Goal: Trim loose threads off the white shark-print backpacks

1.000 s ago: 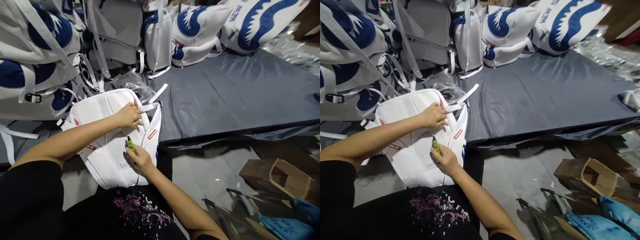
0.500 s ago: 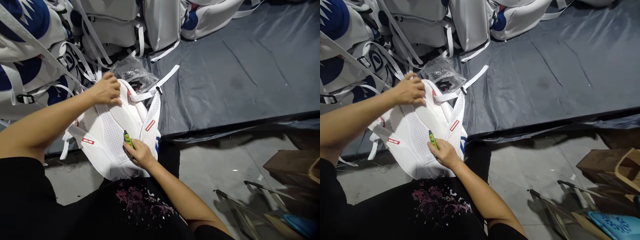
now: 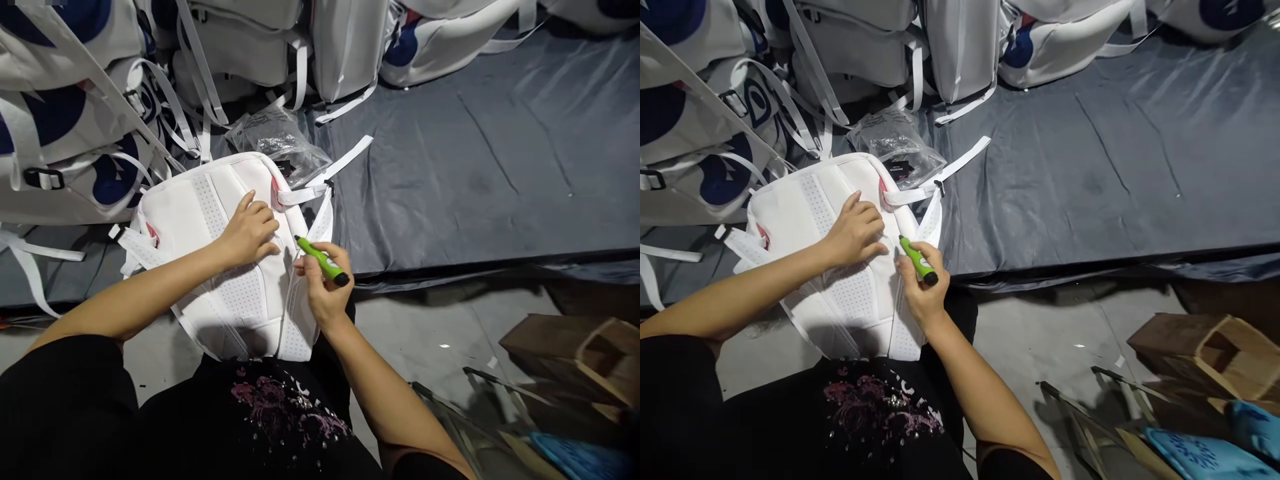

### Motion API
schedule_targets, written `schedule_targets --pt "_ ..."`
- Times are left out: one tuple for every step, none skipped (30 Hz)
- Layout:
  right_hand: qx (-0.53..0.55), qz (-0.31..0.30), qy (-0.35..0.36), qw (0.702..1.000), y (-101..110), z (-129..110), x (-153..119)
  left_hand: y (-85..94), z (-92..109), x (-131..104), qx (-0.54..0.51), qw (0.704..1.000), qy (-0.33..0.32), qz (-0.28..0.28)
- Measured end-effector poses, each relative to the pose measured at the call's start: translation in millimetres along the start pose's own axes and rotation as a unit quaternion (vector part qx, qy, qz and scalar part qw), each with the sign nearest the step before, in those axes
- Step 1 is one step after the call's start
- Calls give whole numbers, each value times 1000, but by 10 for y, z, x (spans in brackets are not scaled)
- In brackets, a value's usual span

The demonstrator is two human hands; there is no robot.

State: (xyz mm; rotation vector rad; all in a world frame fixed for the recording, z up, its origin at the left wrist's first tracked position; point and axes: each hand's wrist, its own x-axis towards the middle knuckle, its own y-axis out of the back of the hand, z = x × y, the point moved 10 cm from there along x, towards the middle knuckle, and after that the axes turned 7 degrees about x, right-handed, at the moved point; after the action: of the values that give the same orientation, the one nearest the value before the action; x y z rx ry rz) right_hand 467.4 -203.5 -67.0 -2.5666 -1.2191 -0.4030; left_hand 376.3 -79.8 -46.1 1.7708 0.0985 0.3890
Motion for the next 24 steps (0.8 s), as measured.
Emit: schedule_targets --pt "32 4 -14 999 -23 -9 90 22 31 -35 -1 1000 2 20" --pt "56 7 -23 998 -56 -12 169 45 48 -71 -4 999 5 44" --pt "70 10 -32 997 -92 2 232 64 57 -108 -9 998 6 68" --pt "77 12 -47 996 -129 44 278 75 59 -144 -16 996 8 93" --pt "77 13 -70 995 -164 116 305 74 52 -178 -23 993 10 115" --pt "71 14 -97 993 -187 207 315 61 43 -207 -30 991 11 133" --pt "62 18 -121 991 -194 295 313 46 33 -231 -37 988 11 149" --pt "50 26 -138 989 -182 366 307 33 24 -252 -46 985 10 165" --pt "35 36 -148 988 -157 416 301 22 19 -268 -54 982 7 178" --pt "20 44 -153 987 -131 443 298 22 19 -282 -62 979 3 192" --pt "8 47 -153 987 -114 450 301 33 24 -297 -69 976 -2 205" --pt "1 45 -152 987 -110 444 307 52 31 -310 -73 973 -7 218" --pt "-5 37 -151 988 -117 430 316 72 34 -322 -74 971 -8 227" --pt "-10 27 -150 988 -130 411 325 88 36 -329 -72 970 -6 232" --pt "-17 16 -149 988 -144 390 333 105 37 -336 -70 969 -4 237" --pt "-27 6 -148 989 -157 367 341 119 35 -342 -68 968 -1 240" --pt "-42 -8 -146 988 -176 348 349 123 34 -344 -69 968 2 240" --pt "-60 -26 -145 987 -204 334 357 119 33 -343 -72 969 2 237" --pt "-79 -49 -143 985 -241 324 367 111 34 -342 -78 969 1 234" --pt "-96 -74 -140 983 -285 318 378 101 37 -342 -83 969 -2 231" --pt "-112 -100 -136 979 -334 315 391 88 40 -342 -86 970 -5 229" --pt "-128 -123 -129 976 -380 310 407 69 41 -340 -85 971 -6 223" --pt "-147 -138 -117 972 -413 298 429 47 41 -337 -81 973 -5 217" --pt "-169 -144 -102 970 -433 281 455 28 40 -335 -76 974 -2 211"
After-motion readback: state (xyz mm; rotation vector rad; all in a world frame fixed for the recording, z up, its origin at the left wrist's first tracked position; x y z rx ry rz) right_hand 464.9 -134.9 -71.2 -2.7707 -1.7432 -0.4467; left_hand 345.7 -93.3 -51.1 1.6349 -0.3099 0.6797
